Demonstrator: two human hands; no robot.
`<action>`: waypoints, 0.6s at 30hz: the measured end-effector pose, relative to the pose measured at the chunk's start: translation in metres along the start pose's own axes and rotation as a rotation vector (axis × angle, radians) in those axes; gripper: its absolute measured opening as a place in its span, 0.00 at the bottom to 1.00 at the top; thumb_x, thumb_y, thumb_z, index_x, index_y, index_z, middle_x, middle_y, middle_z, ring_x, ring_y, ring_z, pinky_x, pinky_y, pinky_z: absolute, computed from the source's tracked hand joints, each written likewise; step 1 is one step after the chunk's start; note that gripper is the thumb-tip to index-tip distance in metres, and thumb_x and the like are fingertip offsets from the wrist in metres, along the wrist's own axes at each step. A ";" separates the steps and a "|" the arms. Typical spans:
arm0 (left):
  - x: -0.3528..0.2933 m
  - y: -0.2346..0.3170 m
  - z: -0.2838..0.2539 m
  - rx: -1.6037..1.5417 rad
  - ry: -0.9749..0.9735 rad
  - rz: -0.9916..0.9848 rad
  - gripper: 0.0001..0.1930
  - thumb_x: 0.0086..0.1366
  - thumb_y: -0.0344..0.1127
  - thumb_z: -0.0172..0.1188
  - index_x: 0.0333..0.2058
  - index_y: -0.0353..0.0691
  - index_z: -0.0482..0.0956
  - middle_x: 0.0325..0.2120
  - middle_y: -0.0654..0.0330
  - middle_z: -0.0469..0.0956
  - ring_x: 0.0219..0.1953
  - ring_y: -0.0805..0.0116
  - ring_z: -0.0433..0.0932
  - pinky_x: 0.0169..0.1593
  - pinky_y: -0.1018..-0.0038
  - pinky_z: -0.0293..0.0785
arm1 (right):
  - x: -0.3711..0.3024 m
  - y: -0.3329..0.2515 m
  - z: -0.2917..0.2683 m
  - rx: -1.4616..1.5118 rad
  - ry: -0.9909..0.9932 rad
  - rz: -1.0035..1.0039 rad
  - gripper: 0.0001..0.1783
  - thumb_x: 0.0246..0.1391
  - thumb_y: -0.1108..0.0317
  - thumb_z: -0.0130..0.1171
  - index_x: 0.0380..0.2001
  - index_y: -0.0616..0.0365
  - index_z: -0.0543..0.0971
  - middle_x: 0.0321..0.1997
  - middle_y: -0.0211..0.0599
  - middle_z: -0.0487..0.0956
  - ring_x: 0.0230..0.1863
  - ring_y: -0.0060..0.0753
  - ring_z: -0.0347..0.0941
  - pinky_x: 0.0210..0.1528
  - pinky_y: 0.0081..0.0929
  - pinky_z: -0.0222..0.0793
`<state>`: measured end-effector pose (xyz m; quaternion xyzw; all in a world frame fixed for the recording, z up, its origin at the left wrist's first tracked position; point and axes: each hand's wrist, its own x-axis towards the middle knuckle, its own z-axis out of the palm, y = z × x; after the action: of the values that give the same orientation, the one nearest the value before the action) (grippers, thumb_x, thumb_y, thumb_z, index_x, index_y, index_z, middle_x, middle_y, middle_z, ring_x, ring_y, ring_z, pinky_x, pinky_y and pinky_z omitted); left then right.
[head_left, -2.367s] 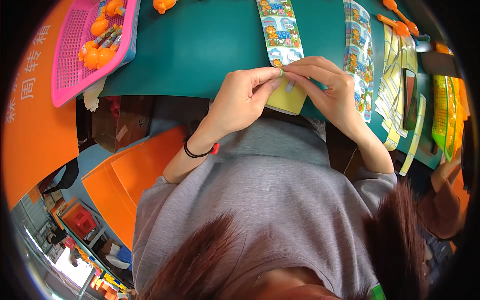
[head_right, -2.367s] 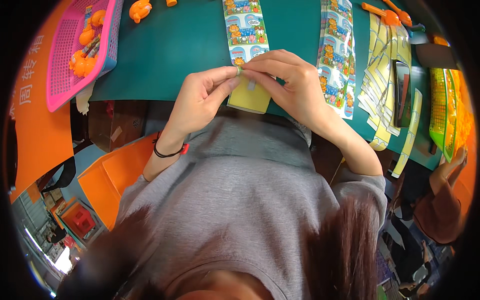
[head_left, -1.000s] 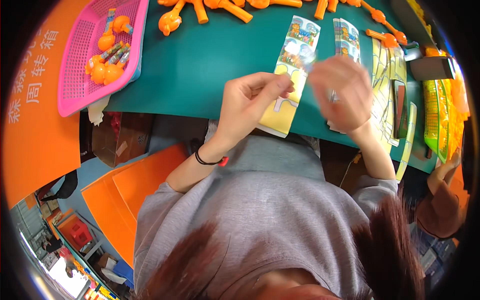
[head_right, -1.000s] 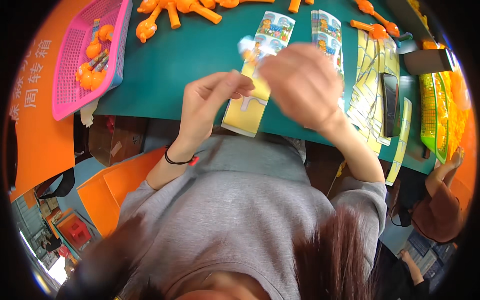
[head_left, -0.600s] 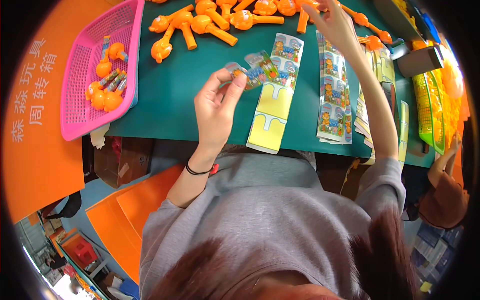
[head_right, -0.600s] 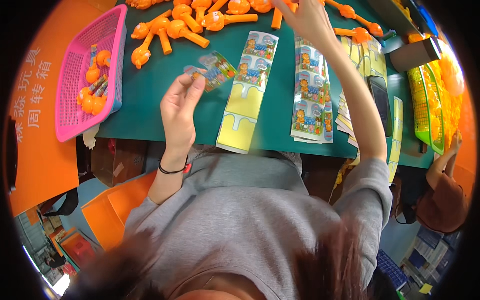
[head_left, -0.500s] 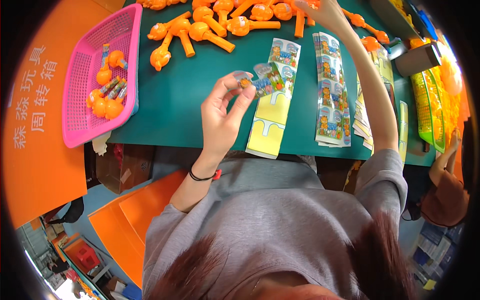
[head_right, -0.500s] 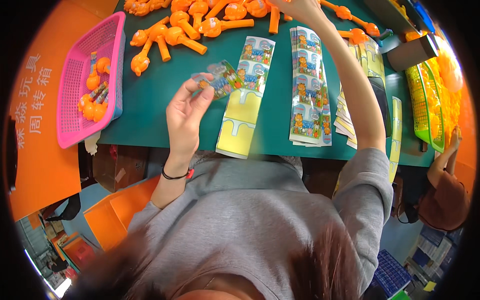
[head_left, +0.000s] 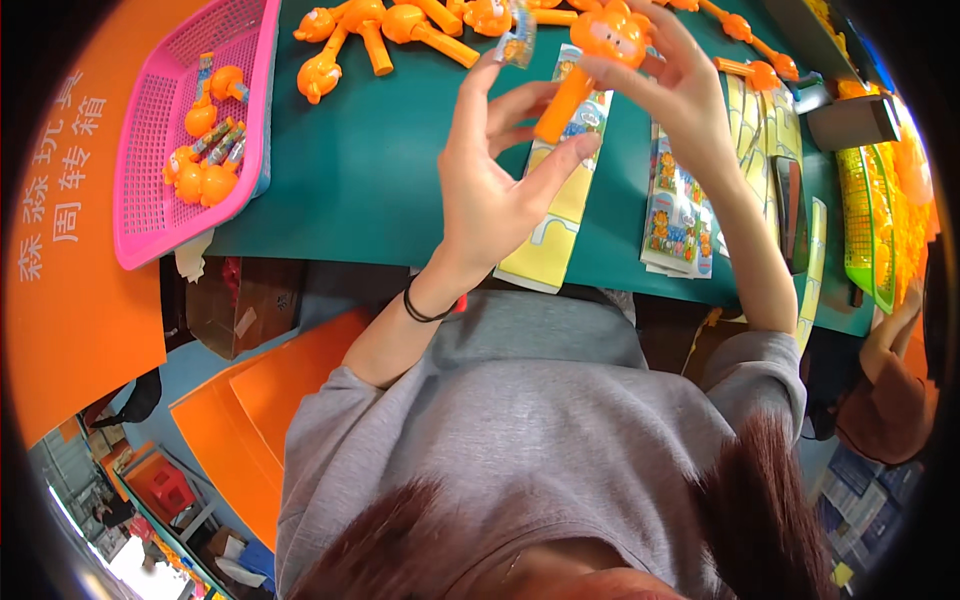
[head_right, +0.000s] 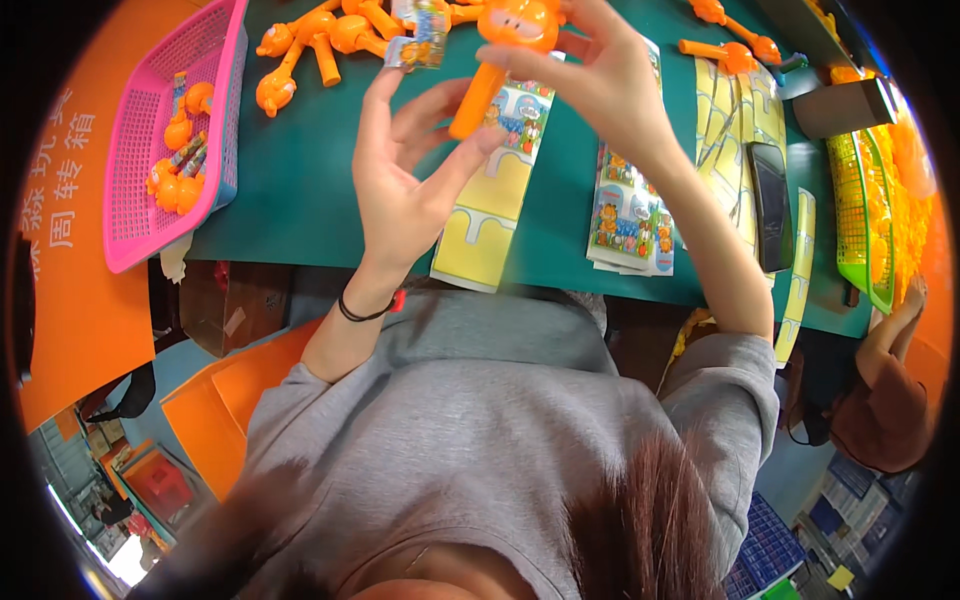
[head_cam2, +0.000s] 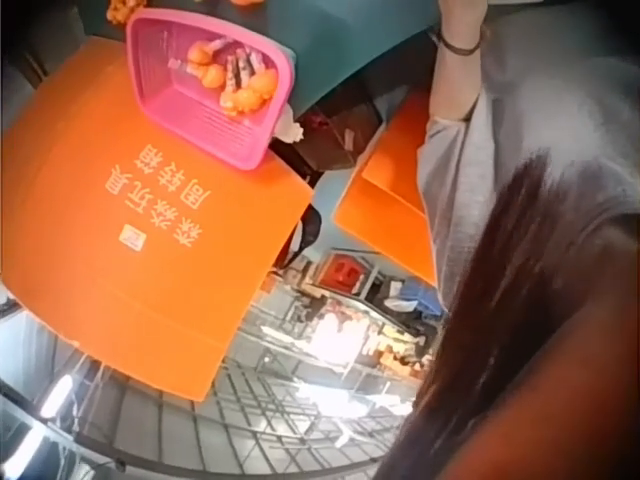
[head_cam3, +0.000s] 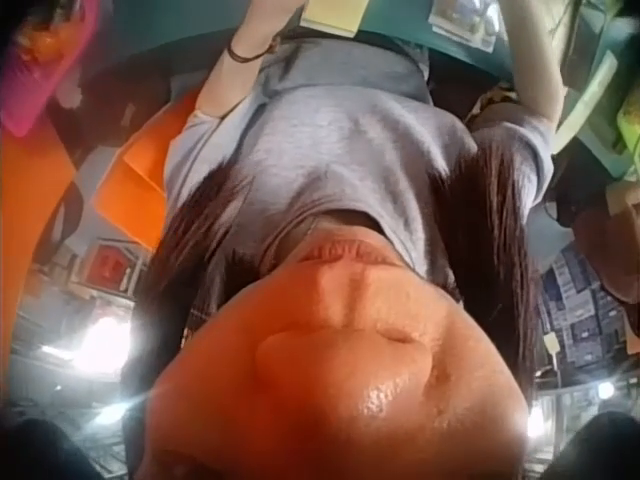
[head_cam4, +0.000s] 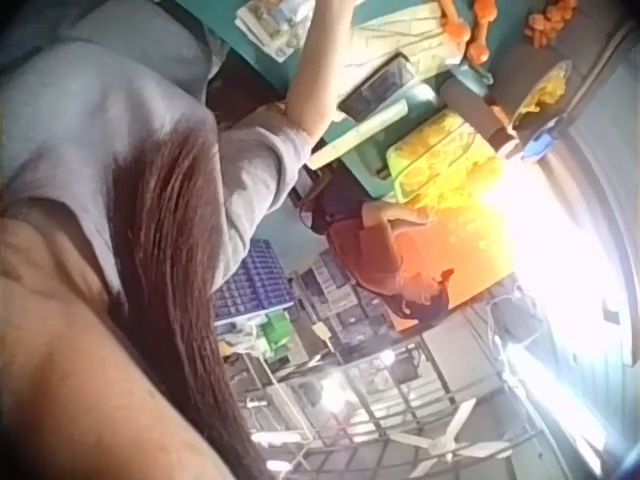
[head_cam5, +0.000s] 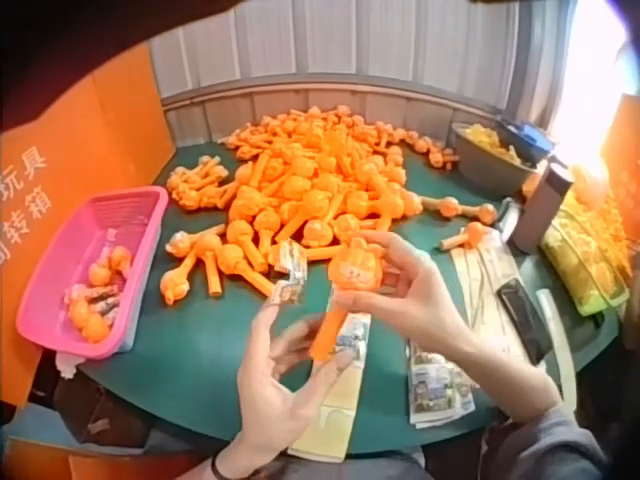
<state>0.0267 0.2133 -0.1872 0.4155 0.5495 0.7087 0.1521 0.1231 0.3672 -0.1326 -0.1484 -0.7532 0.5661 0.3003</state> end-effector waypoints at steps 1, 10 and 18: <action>-0.001 -0.001 0.004 -0.092 -0.013 -0.049 0.40 0.54 0.29 0.73 0.61 0.32 0.58 0.43 0.50 0.81 0.46 0.63 0.81 0.49 0.69 0.78 | -0.011 0.005 0.002 0.004 0.002 0.008 0.29 0.57 0.71 0.65 0.59 0.61 0.66 0.51 0.40 0.77 0.49 0.28 0.78 0.51 0.27 0.77; -0.014 0.012 0.004 -0.512 -0.076 -0.466 0.35 0.59 0.22 0.67 0.60 0.30 0.55 0.44 0.44 0.79 0.44 0.62 0.82 0.50 0.71 0.79 | -0.046 0.032 -0.012 0.477 -0.171 0.066 0.33 0.67 0.56 0.44 0.68 0.66 0.56 0.71 0.50 0.59 0.68 0.47 0.62 0.68 0.43 0.60; -0.010 0.015 -0.038 -0.411 -0.028 -0.548 0.06 0.65 0.31 0.62 0.40 0.38 0.80 0.43 0.63 0.79 0.40 0.75 0.77 0.44 0.77 0.75 | -0.038 0.024 -0.016 0.698 0.022 0.342 0.26 0.65 0.54 0.53 0.57 0.62 0.70 0.53 0.41 0.78 0.50 0.34 0.79 0.52 0.28 0.77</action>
<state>0.0081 0.1765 -0.1798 0.2230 0.4844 0.7315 0.4249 0.1594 0.3658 -0.1632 -0.1667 -0.4762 0.8287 0.2421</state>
